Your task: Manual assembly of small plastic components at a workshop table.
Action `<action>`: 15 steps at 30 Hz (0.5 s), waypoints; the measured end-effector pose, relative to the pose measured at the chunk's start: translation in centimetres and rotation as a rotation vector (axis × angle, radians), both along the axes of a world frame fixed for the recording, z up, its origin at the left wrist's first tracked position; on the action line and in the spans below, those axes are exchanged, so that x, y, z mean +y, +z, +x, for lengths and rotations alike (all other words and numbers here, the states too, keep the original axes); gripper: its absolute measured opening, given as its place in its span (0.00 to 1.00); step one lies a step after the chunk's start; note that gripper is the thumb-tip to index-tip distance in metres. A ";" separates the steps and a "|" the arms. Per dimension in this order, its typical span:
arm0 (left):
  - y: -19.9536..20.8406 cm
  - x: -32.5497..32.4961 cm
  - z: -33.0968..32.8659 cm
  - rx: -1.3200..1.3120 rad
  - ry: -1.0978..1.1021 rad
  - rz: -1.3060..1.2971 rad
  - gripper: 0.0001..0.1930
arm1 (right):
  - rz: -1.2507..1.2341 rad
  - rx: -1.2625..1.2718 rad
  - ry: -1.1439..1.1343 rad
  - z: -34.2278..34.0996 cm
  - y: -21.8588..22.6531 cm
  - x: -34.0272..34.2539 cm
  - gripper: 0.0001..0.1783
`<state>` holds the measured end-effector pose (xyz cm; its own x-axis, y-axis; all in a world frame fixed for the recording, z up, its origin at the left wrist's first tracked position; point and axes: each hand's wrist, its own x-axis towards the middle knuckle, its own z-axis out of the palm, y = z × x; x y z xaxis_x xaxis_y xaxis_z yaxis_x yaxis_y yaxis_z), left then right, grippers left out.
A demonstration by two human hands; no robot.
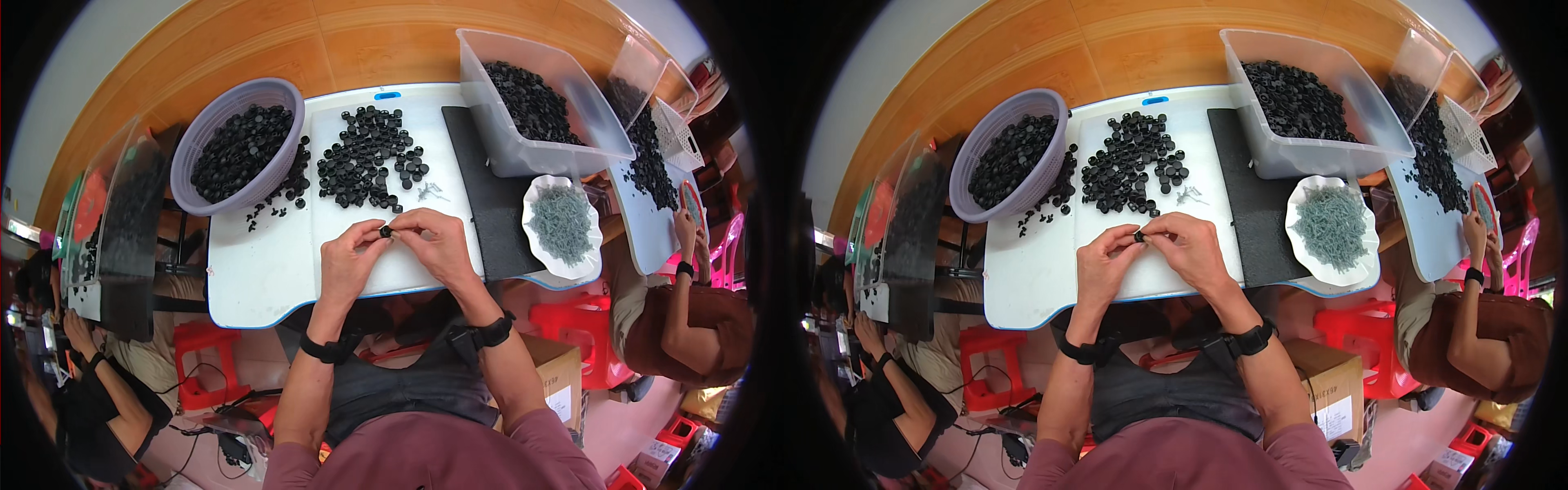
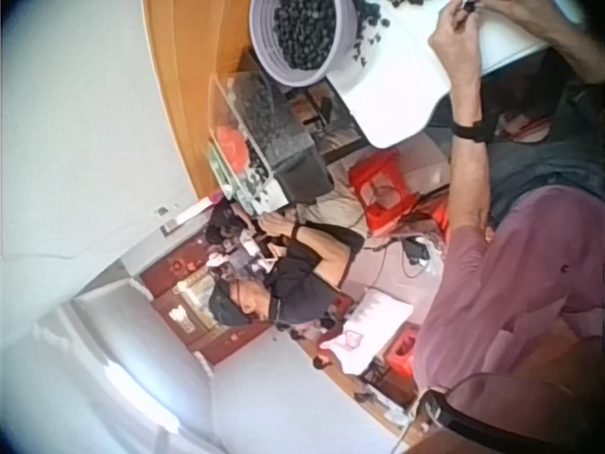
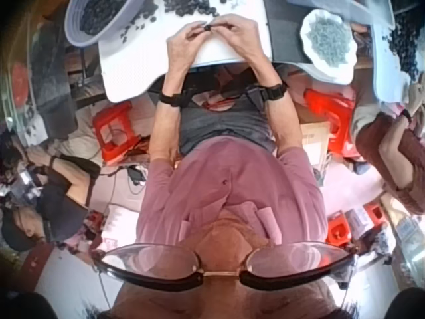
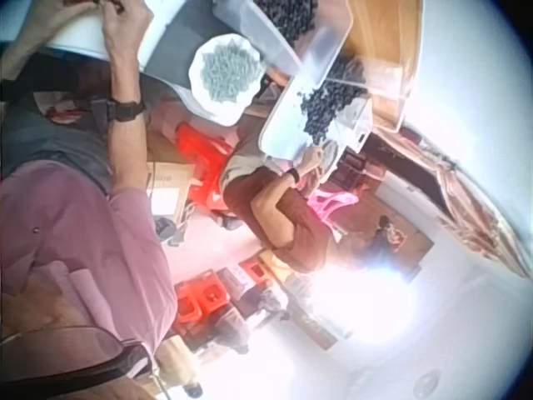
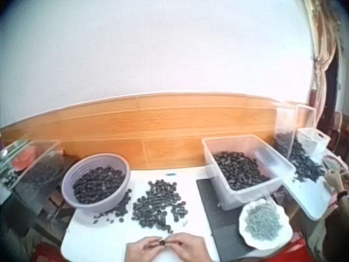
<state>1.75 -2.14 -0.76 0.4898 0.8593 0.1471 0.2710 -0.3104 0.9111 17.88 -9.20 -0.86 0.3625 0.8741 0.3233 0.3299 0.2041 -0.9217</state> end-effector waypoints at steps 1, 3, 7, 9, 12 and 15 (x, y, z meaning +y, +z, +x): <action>-0.1 0.1 0.0 -0.013 -0.003 -0.003 0.14 | 0.006 -0.003 0.008 0.0 0.1 0.0 0.07; -0.2 0.1 0.0 -0.028 0.000 -0.007 0.14 | 0.010 -0.009 0.021 0.1 0.1 0.0 0.07; -0.4 0.2 0.0 -0.010 -0.023 0.025 0.14 | 0.004 0.025 0.017 0.1 -0.1 0.0 0.07; -0.5 0.3 0.0 0.000 -0.030 0.047 0.13 | 0.000 0.023 0.017 0.1 -0.1 0.0 0.07; -0.4 0.2 0.0 -0.018 -0.040 0.059 0.13 | 0.010 0.024 0.028 0.1 0.1 -0.1 0.08; -0.4 0.1 0.0 -0.010 -0.041 0.094 0.13 | 0.020 0.006 0.039 0.1 -0.1 -0.1 0.08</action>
<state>1.71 -2.01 -1.14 0.5223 0.8209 0.2308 0.2474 -0.4049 0.8802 18.00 -9.27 -0.96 0.3298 0.8810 0.3392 0.3160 0.2355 -0.9191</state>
